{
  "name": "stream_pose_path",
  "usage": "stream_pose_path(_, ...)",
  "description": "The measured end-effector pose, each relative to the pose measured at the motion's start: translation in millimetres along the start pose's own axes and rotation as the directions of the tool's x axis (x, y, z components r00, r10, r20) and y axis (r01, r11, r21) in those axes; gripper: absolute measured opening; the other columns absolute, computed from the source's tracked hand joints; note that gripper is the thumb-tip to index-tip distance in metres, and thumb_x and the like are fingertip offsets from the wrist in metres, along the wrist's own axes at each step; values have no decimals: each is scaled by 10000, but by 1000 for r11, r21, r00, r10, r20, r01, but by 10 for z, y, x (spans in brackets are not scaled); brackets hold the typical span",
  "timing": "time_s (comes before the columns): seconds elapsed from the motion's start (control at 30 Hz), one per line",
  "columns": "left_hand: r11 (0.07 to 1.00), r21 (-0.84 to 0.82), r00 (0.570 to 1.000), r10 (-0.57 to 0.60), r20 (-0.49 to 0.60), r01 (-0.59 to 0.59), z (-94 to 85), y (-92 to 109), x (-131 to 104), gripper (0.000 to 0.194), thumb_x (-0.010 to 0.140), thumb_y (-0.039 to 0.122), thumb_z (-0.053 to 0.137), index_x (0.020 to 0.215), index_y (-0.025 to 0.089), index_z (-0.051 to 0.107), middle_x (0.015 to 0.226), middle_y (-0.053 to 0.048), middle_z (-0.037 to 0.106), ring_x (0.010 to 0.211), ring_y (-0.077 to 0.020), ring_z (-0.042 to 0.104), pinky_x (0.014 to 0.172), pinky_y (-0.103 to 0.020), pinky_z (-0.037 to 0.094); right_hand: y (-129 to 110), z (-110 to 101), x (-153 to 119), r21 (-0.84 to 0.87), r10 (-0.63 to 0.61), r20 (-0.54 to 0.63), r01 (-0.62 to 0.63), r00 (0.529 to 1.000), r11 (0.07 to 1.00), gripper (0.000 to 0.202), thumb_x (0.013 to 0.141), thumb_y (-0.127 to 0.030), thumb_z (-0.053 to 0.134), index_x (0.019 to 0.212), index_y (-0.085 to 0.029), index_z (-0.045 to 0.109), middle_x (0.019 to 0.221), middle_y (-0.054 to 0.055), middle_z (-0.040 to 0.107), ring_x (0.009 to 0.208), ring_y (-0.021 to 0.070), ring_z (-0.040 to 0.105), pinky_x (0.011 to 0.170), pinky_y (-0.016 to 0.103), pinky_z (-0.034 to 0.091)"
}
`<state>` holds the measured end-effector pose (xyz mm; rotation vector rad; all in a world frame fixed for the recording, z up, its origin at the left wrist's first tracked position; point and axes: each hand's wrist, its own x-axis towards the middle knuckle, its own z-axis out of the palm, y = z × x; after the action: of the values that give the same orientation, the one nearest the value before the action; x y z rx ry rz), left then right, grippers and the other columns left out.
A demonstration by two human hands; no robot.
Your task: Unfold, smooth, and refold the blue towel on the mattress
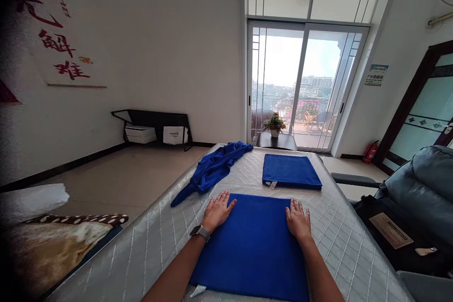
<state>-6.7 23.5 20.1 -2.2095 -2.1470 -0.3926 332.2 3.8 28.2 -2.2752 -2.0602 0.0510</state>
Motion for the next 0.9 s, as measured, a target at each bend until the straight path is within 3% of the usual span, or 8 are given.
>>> stream_pose_path(0.1,1000,9,999,-23,-26,23,-75,11,-26,723,1001,590,202,1501,112,412,1553,-153,419,1463,-300,334,1196,-507,254,-4,-34,-26,-10,-1,-32,1,999,1000,623,1002,-382,169,1578,-144,192,1647,31,185,1519,212,120,1216,488,73)
stream_pose_path(0.2,999,-3,995,31,-98,-32,-150,142,-72,667,1013,554,213,1457,137,484,1516,-140,482,1451,-294,360,1188,-486,288,-37,-63,-86,-18,-32,-72,31,997,999,633,994,-379,201,1571,-121,220,1645,53,186,1522,230,104,1218,484,54)
stream_pose_path(0.3,980,-45,973,186,-139,-194,-173,476,-200,619,1023,523,226,1430,159,517,1504,-122,503,1438,-267,387,1184,-449,315,-126,-55,-186,-1,-86,-78,86,993,996,651,994,-410,196,1571,-110,217,1646,59,176,1524,228,87,1221,458,56)
stream_pose_path(0.43,874,-133,882,454,-124,-468,-100,1038,-507,613,1026,532,223,1486,188,437,1554,-85,441,1463,-226,343,1200,-431,294,-248,23,-313,29,-118,-5,119,993,993,687,992,-472,195,1575,-109,189,1648,71,158,1524,233,87,1220,454,72)
stream_pose_path(0.5,818,-173,836,541,-90,-548,-51,1231,-644,633,1020,555,224,1521,199,376,1583,-75,392,1482,-219,300,1211,-427,271,-269,60,-339,25,-125,27,124,992,992,700,989,-480,209,1575,-98,171,1650,89,140,1524,240,82,1217,452,82)
stream_pose_path(0.57,803,-202,824,565,-44,-561,-17,1320,-719,667,1011,582,216,1542,197,333,1603,-75,350,1497,-221,260,1220,-430,250,-266,76,-337,20,-134,41,133,990,991,703,989,-474,215,1575,-91,157,1652,94,125,1525,239,67,1216,445,81)
stream_pose_path(0.7,869,-206,885,465,34,-449,-36,1243,-666,731,998,615,165,1550,159,314,1615,-98,306,1509,-231,221,1231,-442,215,-249,53,-303,33,-120,43,118,992,992,702,990,-478,192,1575,-93,152,1651,77,132,1526,218,64,1220,424,63)
stream_pose_path(0.9,967,-129,966,233,109,-219,-146,781,-383,834,963,684,150,1542,109,323,1615,-120,283,1511,-259,206,1235,-467,173,-256,26,-303,32,-119,33,118,992,992,673,999,-435,107,1572,-87,166,1653,65,119,1526,195,54,1219,413,33)
